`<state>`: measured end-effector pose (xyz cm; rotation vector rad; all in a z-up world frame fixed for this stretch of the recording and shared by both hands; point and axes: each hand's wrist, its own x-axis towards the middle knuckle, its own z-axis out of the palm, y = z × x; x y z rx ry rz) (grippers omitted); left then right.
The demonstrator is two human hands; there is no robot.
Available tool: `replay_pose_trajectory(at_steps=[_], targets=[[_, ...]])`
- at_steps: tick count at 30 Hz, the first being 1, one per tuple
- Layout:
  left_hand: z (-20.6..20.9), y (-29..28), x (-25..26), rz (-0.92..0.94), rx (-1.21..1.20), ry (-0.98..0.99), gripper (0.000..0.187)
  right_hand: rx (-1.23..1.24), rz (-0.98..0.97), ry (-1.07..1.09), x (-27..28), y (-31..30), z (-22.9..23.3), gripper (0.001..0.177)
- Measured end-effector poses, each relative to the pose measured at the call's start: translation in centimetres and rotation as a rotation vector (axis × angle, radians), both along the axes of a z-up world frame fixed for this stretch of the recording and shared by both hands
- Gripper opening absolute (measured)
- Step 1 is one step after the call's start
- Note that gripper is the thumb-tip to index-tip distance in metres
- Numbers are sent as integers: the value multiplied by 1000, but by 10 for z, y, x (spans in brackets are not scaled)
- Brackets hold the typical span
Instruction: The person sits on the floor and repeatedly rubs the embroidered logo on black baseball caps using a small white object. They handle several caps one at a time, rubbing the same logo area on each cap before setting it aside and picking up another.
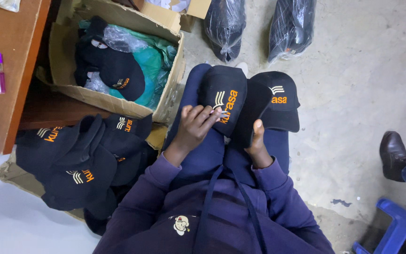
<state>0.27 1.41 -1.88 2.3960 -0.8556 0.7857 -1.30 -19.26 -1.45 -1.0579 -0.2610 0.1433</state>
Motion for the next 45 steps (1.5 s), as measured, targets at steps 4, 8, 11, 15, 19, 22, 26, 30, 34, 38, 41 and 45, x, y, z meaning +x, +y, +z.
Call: replay_pose_trajectory(at_steps=[4, 8, 11, 15, 19, 22, 26, 30, 34, 38, 41, 45], targets=[[1, -1, -2, 10, 31, 3, 29, -40, -34, -40, -1, -2, -15, 62], [-11, -2, 1, 16, -63, 3, 27, -90, -15, -61, 2, -3, 10, 56], [-5, 2, 5, -36, -134, 29, 31, -37, 38, 0, 7, -9, -5, 60], [3, 0, 5, -62, -140, 41, 28, 96, -27, 27, 2, -5, -39, 73], [1, -2, 3, -39, -94, 16, 27, -95, -73, -47, 2, -6, -30, 65], [5, -5, 1, -23, -73, 16, 26, -86, 21, -15, 6, -9, 1, 56], [0, 0, 7, -35, -223, 63, 28, -91, 70, 13, 6, -20, -30, 61], [4, 2, 6, -52, -215, 83, 27, 156, 127, 76, 6, -13, -22, 57], [6, 1, 3, -50, -99, 62, 26, -65, 14, 8, 1, -11, -24, 69], [12, -3, 0, -56, -39, 77, 26, 63, 58, 64, -5, -10, -55, 72], [4, -4, -3, -41, -44, 76, 25, -16, -30, 48, -8, -11, -75, 74], [17, -6, 2, -27, -206, 101, 15, -249, -62, -9, -7, -34, -102, 74]])
